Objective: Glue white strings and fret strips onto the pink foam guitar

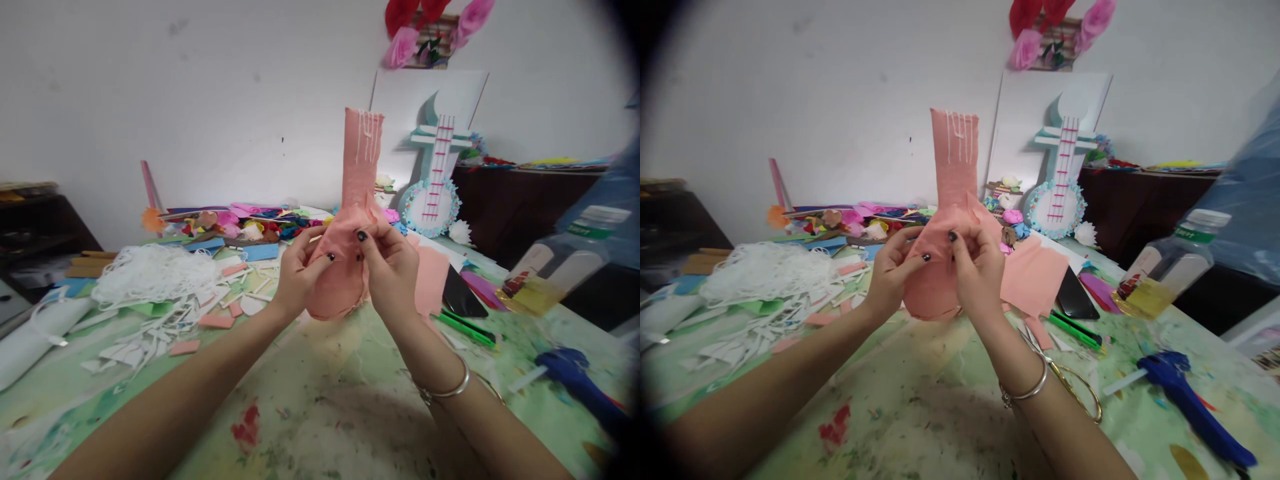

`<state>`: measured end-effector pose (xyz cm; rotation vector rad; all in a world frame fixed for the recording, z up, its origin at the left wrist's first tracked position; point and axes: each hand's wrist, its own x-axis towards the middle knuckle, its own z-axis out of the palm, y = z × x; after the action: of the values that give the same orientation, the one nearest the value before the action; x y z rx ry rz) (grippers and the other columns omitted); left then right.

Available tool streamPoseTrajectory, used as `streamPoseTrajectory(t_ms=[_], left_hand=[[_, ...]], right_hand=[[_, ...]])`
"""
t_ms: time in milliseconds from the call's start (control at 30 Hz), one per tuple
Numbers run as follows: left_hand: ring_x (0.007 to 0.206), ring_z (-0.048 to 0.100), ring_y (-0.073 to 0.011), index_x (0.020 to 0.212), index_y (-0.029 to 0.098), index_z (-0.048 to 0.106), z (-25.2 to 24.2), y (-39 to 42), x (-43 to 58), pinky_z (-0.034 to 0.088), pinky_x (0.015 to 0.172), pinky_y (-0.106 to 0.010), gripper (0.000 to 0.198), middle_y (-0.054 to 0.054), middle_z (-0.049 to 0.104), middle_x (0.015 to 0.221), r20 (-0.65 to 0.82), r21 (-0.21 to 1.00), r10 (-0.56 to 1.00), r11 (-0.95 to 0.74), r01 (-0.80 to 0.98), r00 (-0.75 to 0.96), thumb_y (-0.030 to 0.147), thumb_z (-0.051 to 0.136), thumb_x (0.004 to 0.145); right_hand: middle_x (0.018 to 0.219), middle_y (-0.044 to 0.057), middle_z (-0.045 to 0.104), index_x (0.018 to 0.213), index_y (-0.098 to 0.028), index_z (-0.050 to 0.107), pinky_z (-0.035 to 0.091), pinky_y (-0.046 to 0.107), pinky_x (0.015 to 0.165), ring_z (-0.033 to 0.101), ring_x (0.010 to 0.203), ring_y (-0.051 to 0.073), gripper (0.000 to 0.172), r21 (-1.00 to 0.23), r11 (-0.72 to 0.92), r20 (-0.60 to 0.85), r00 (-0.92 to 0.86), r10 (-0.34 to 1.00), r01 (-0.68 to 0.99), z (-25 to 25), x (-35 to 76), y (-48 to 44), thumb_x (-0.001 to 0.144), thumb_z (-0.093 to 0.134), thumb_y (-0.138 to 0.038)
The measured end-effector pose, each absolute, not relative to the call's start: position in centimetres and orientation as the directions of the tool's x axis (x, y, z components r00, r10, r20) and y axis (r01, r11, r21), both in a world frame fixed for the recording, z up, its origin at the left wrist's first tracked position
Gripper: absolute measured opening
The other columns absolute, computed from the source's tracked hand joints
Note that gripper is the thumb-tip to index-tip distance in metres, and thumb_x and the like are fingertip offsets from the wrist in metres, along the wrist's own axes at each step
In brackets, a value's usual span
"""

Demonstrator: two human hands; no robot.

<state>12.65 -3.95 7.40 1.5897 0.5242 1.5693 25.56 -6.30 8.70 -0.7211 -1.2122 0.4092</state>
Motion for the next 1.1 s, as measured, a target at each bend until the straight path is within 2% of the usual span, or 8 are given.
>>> streamPoseTrajectory(t_ms=[167,333,467,567,700,800,933,1100], left_hand=[[0.083,0.064,-0.0184,0.103,0.021,0.062,7.2,-3.2,12.6,0.049,0.074,-0.029,0.034,-0.003,0.071,0.093,0.574,0.801,0.812,-0.530,-0.278,0.108,0.018,0.063,0.069],[0.082,0.064,-0.0180,0.103,0.020,0.063,7.1,-2.2,12.4,0.049,0.074,-0.030,0.032,-0.003,0.070,0.090,0.541,0.808,0.836,-0.489,-0.328,0.087,0.021,0.064,0.070],[0.085,0.064,-0.0180,0.099,0.020,0.064,7.1,-1.9,12.3,0.049,0.076,-0.028,0.027,-0.003,0.069,0.092,0.531,0.804,0.845,-0.477,-0.354,0.068,0.025,0.065,0.072],[0.081,0.063,-0.0166,0.096,0.019,0.064,7.2,-2.3,12.4,0.048,0.070,-0.025,0.023,-0.003,0.069,0.090,0.534,0.806,0.843,-0.486,-0.338,0.060,0.026,0.063,0.075],[0.078,0.062,-0.0160,0.098,0.018,0.064,7.2,-3.1,12.8,0.046,0.064,-0.024,0.022,-0.003,0.067,0.089,0.513,0.826,0.853,-0.460,-0.324,0.095,0.027,0.059,0.078],[0.086,0.062,-0.0178,0.101,0.018,0.062,7.3,-3.6,13.1,0.047,0.071,-0.026,0.026,-0.004,0.067,0.096,0.485,0.835,0.869,-0.427,-0.347,0.097,0.024,0.058,0.076],[0.086,0.063,-0.0185,0.101,0.019,0.061,7.4,-3.8,13.3,0.049,0.073,-0.028,0.027,-0.004,0.067,0.096,0.466,0.838,0.877,-0.397,-0.373,0.115,0.024,0.059,0.074],[0.082,0.063,-0.0169,0.098,0.019,0.063,7.1,-3.0,13.0,0.049,0.075,-0.028,0.024,-0.003,0.068,0.091,0.486,0.826,0.865,-0.409,-0.386,0.123,0.025,0.062,0.075]], right_hand=[[0.096,0.005,0.065,0.074,-0.023,0.044,0.040,0.027,0.053,0.039,0.051,0.008,0.021,-0.671,0.722,0.683,0.237,0.690,-0.169,10.1,27.0,-6.6,0.078,0.062,-0.033],[0.068,-0.004,0.059,0.075,-0.024,0.044,0.032,0.024,0.044,0.034,0.043,0.007,0.024,-0.698,0.689,0.682,0.112,0.723,-0.196,10.4,27.7,-7.0,0.074,0.065,-0.036],[0.056,-0.004,0.060,0.076,-0.020,0.054,0.035,0.022,0.041,0.045,0.041,0.008,0.016,-0.838,0.546,0.546,0.007,0.838,-0.011,8.8,26.6,-6.5,0.073,0.066,-0.031],[0.048,-0.004,0.056,0.063,-0.018,0.056,0.033,0.021,0.037,0.044,0.036,0.007,0.020,-0.879,0.443,0.447,-0.020,0.894,0.174,7.8,25.5,-6.4,0.074,0.063,-0.032],[0.047,-0.002,0.056,0.058,-0.017,0.059,0.032,0.021,0.038,0.046,0.038,0.009,0.030,-0.832,0.432,0.458,-0.008,0.889,0.347,7.7,24.7,-6.9,0.077,0.062,-0.039],[0.048,-0.001,0.057,0.054,-0.018,0.055,0.034,0.022,0.045,0.050,0.044,0.010,0.028,-0.758,0.483,0.528,-0.023,0.849,0.439,7.8,24.6,-7.2,0.079,0.058,-0.028],[0.044,-0.004,0.050,0.049,-0.019,0.049,0.030,0.022,0.045,0.043,0.043,0.009,0.028,-0.815,0.512,0.525,-0.028,0.851,0.272,7.7,24.5,-7.1,0.076,0.055,-0.019],[0.042,-0.007,0.042,0.051,-0.019,0.046,0.026,0.021,0.039,0.035,0.038,0.006,0.026,-0.860,0.502,0.509,0.086,0.856,0.096,7.9,25.1,-6.7,0.076,0.053,-0.023]])
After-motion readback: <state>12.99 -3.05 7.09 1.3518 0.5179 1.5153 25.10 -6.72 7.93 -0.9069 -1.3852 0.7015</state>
